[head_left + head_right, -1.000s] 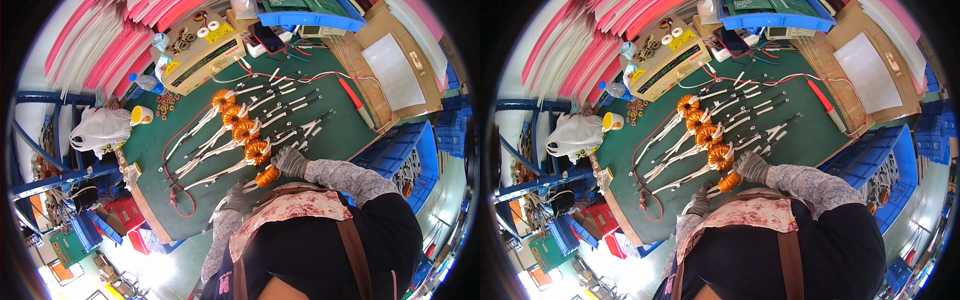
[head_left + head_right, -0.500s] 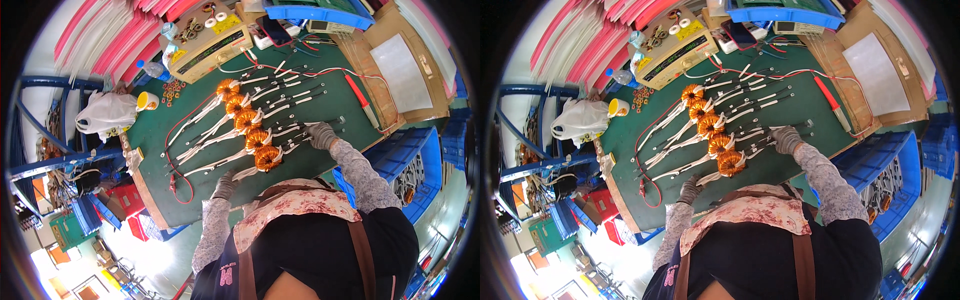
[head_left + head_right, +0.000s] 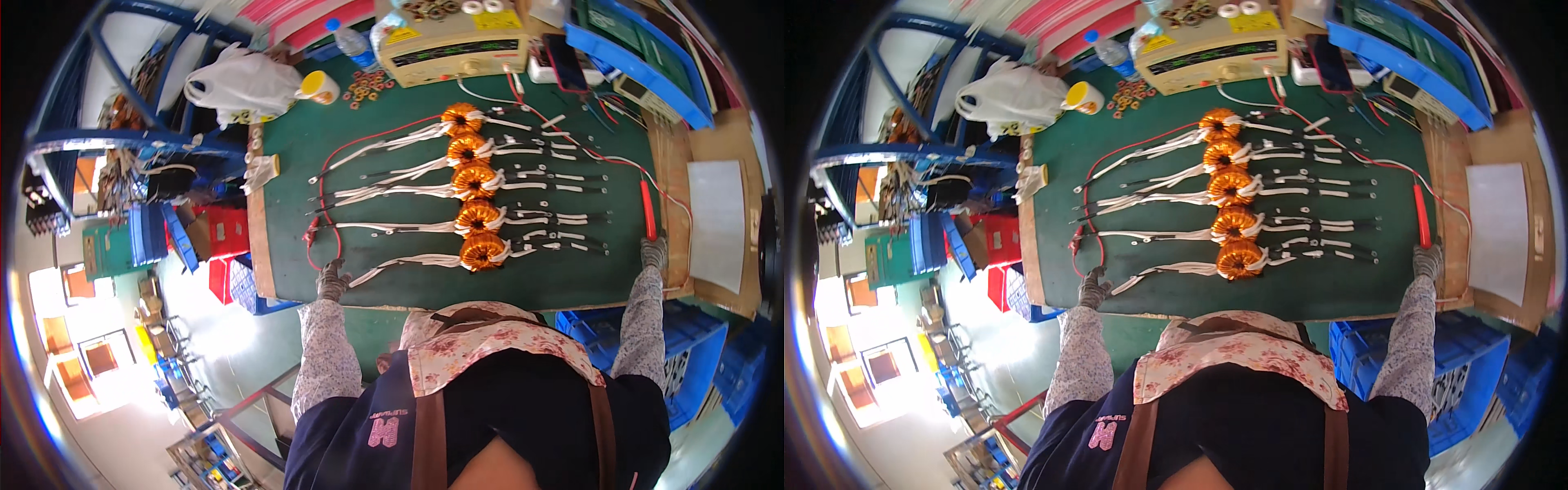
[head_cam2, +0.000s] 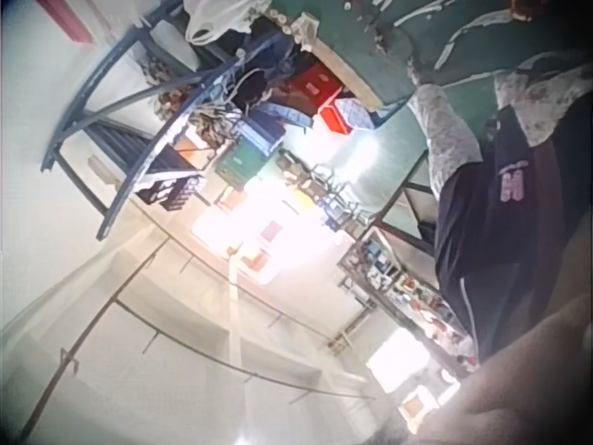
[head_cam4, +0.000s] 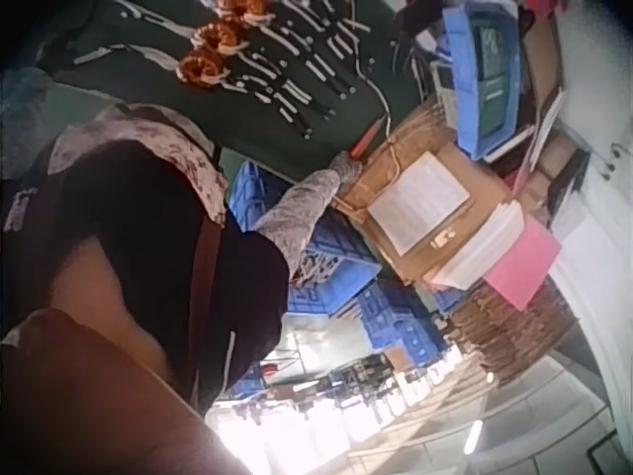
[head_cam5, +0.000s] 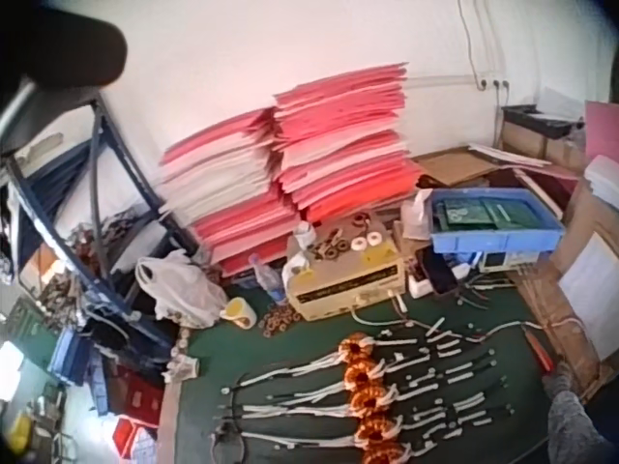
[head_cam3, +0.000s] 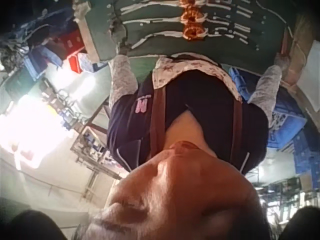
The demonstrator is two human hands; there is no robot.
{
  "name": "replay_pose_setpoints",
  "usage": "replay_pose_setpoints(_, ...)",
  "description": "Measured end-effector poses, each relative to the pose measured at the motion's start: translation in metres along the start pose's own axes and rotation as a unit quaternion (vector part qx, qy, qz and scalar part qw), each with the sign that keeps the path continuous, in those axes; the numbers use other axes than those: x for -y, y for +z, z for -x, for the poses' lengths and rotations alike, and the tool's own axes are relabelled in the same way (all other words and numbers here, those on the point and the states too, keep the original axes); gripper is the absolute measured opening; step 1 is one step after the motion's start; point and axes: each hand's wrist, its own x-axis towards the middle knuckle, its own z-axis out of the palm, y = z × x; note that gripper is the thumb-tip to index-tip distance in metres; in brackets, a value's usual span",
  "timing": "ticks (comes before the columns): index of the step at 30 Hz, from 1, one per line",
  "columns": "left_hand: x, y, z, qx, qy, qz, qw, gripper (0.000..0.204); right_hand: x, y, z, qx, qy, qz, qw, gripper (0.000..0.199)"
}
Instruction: The person uses red and black multimeter probes to test several copper-wound electrical components on a green workbench. After testing, the person places the components into a blue plastic bin lined with cardboard and foam.
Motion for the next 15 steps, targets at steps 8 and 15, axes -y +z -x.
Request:
replay_pose_setpoints(8, 0.026, -0.024, -0.052, -0.159, -0.057, -0.052, 0.984, 0.064, -0.019, -0.006, 0.026, 0.008, -0.021, 0.093, 0.995, 0.049)
replay_pose_setpoints(15, 0.066, -0.045, -0.121, -0.039, -0.024, -0.029, 0.999, 0.064, 0.085, -0.139, 0.122, -0.274, -0.21, 0.204, 0.916, 0.047)
